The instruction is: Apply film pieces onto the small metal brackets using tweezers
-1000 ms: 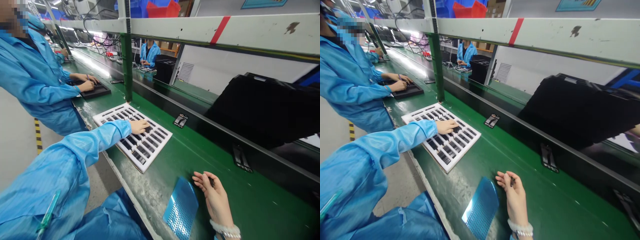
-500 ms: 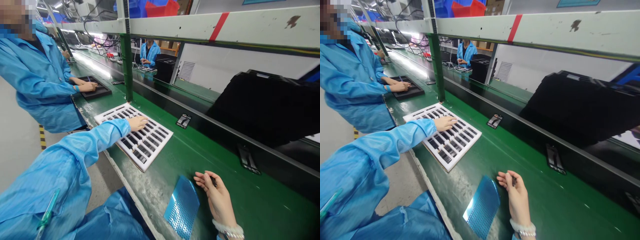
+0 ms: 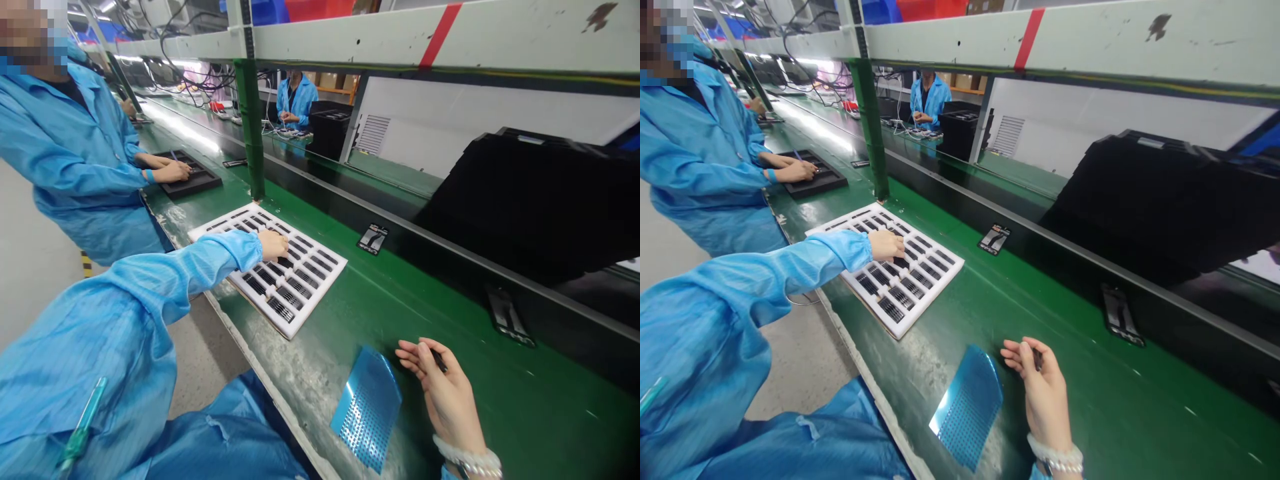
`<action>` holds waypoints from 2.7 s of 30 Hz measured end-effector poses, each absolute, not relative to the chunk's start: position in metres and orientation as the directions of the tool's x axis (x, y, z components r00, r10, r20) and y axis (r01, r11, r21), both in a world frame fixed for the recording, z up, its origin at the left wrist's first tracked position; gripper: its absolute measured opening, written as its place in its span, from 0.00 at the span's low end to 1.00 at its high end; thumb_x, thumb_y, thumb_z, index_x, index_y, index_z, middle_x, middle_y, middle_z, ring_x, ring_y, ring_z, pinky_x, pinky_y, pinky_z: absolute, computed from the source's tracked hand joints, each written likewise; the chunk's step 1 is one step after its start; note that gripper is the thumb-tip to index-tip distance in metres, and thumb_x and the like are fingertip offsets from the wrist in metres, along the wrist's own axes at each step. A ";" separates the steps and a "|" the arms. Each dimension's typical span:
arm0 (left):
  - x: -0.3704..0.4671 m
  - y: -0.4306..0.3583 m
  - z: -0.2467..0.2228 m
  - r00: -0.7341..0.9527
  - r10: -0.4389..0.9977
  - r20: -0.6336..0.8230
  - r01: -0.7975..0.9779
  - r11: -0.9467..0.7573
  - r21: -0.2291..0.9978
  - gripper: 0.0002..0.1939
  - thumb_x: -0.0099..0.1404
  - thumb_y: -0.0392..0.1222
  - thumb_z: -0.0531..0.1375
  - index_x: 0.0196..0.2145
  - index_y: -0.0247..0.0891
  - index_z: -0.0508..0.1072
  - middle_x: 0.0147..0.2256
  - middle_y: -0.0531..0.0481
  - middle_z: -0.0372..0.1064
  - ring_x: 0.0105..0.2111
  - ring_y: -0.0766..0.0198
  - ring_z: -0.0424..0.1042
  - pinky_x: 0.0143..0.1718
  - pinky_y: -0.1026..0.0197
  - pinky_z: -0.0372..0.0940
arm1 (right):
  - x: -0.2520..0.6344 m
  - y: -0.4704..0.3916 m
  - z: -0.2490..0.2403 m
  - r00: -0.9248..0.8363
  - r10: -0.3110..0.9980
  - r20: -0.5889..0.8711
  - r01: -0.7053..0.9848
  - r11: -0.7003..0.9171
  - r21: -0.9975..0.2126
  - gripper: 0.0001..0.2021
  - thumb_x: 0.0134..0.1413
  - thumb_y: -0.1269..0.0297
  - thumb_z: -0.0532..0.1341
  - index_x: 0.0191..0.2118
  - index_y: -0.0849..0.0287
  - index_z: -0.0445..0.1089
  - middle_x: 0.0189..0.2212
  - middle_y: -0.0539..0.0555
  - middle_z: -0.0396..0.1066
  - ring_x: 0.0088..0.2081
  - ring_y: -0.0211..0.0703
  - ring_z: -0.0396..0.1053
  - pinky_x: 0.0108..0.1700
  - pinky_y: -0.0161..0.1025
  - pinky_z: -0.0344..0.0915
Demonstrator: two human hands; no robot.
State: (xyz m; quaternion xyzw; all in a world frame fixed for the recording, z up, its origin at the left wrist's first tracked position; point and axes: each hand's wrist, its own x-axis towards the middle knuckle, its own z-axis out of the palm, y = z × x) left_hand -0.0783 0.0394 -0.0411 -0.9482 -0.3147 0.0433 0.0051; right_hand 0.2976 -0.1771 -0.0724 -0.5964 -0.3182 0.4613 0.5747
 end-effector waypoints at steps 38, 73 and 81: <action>0.165 -0.059 -0.070 0.905 0.408 -0.123 0.412 -0.763 0.498 0.17 0.56 0.37 0.64 0.43 0.39 0.65 0.40 0.51 0.71 0.43 0.62 0.69 0.42 0.64 0.61 | 0.340 -0.259 -0.079 0.568 0.823 -0.033 0.021 -0.055 -0.998 0.17 0.49 0.50 0.63 0.39 0.56 0.64 0.30 0.53 0.74 0.28 0.39 0.70 0.31 0.39 0.66; 0.116 -0.148 -0.076 0.811 0.584 0.035 0.287 -0.449 0.846 0.13 0.60 0.36 0.61 0.44 0.39 0.71 0.42 0.51 0.73 0.41 0.64 0.73 0.46 0.65 0.65 | 0.278 -0.263 -0.079 0.354 0.921 0.159 0.136 0.117 -0.984 0.08 0.55 0.65 0.61 0.41 0.54 0.73 0.38 0.54 0.71 0.30 0.39 0.73 0.33 0.39 0.73; 0.118 -0.150 -0.074 0.807 0.590 -0.033 0.301 -0.363 0.882 0.09 0.58 0.40 0.63 0.38 0.39 0.75 0.35 0.53 0.75 0.34 0.67 0.73 0.38 0.69 0.66 | 0.274 -0.265 -0.081 0.391 0.911 0.134 0.139 0.086 -0.987 0.09 0.54 0.67 0.62 0.42 0.54 0.72 0.37 0.54 0.76 0.32 0.42 0.76 0.35 0.39 0.75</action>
